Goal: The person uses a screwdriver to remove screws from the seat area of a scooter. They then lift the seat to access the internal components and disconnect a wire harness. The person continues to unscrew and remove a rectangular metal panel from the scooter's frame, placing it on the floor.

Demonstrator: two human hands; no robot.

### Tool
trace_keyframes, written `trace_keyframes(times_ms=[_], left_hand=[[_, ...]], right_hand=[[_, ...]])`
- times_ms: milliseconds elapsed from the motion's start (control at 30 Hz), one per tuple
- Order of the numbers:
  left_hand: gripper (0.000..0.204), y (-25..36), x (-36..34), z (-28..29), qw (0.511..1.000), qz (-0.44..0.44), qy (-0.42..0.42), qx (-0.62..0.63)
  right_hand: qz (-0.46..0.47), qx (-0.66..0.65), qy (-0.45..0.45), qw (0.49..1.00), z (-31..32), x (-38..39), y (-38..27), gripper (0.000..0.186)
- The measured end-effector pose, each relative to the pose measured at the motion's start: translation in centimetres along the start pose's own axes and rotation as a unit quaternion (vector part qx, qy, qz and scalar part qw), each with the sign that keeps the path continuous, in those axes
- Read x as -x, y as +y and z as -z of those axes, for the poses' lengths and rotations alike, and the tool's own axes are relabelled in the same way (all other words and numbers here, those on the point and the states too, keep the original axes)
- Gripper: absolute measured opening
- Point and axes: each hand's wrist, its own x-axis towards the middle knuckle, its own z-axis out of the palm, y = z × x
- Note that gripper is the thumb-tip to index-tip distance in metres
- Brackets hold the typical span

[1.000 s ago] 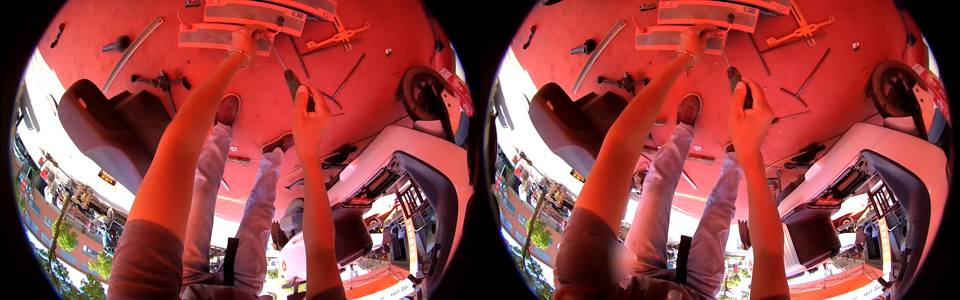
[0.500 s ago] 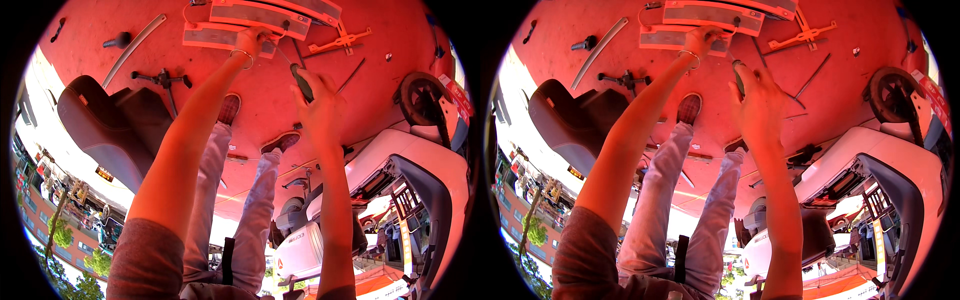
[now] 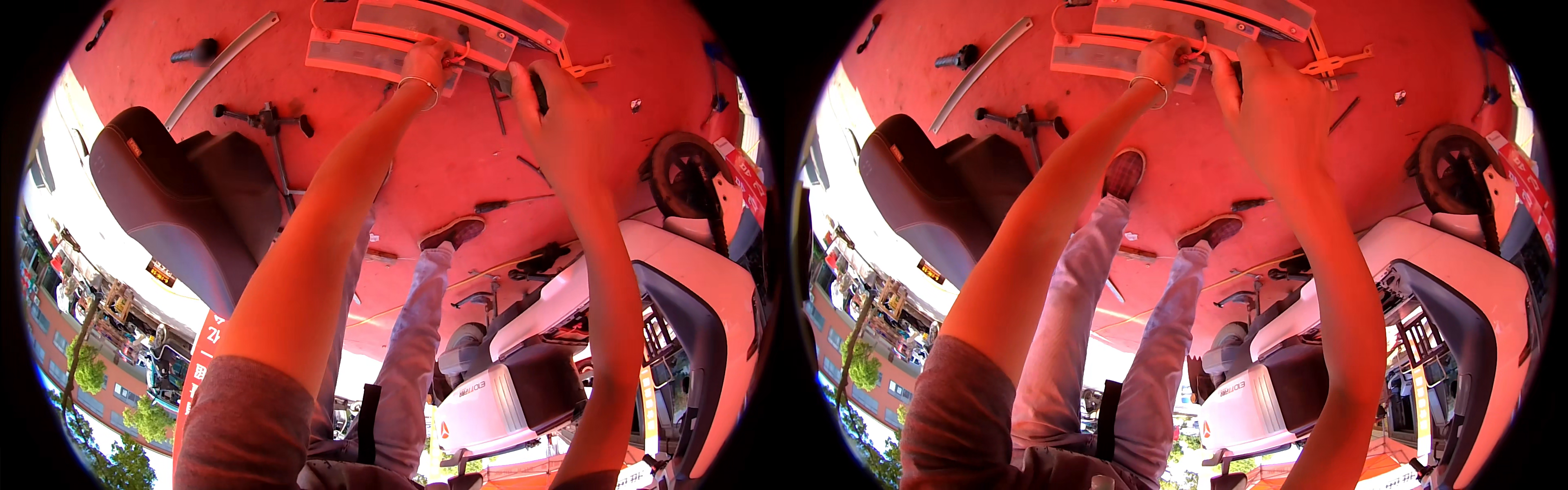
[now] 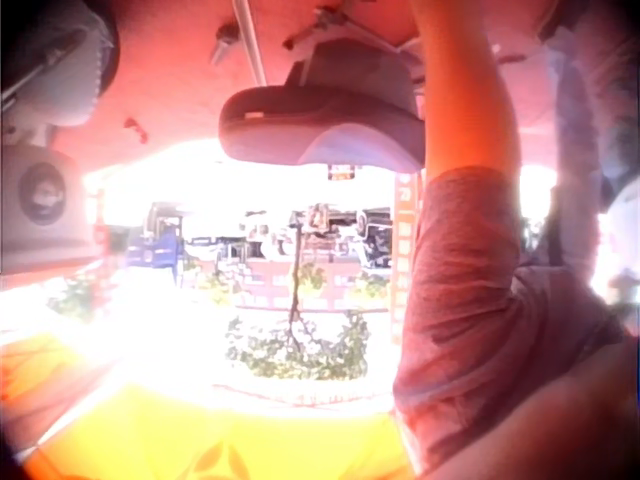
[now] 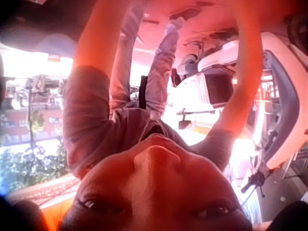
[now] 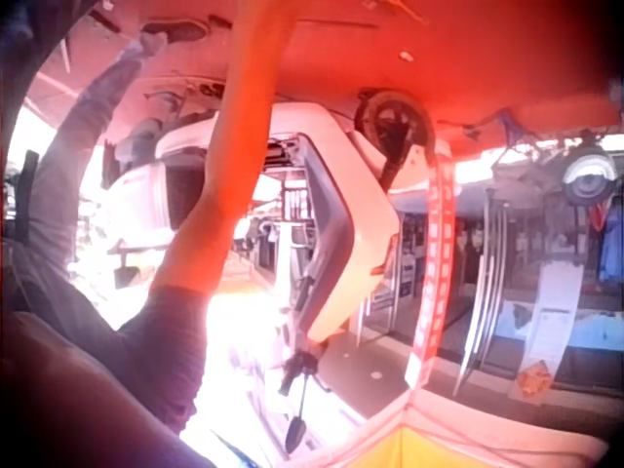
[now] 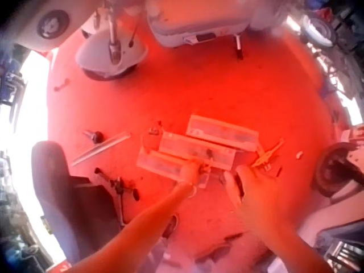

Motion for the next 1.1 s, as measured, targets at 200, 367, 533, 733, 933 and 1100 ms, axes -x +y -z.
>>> trace_keyframes(times_ms=[200, 367, 533, 733, 933, 1100], left_hand=[[0.02, 0.1, -0.1, 0.6, 1.0, 0.006, -0.016, 0.0], [0.022, -0.2, 0.0, 0.3, 1.0, 0.009, -0.006, 0.004], [0.023, -0.1, 0.0, -0.2, 1.0, 0.008, -0.002, 0.012], [0.022, 0.1, -0.3, 0.4, 0.999, 0.033, -0.032, 0.008], [0.019, 1.2, -0.1, -0.2, 0.997, 0.034, 0.024, -0.065], [0.013, 2.2, -0.1, 0.0, 0.995, 0.077, -0.014, -0.057]], right_hand=[[0.054, 0.004, 0.052, 0.997, 0.3, -0.5, 0.2, 0.022], [0.132, 0.044, 0.07, 0.988, 1.1, -1.1, 1.2, 0.029], [0.21, 0.053, 0.101, 0.971, -0.9, -0.6, 2.2, 0.031], [0.101, 0.033, 0.067, 0.992, -1.2, 0.3, 0.5, 0.03], [0.104, 0.038, 0.046, 0.993, -0.4, -0.4, -1.1, 0.025], [0.128, 0.015, 0.033, 0.991, 0.1, -1.2, -1.4, 0.026]])
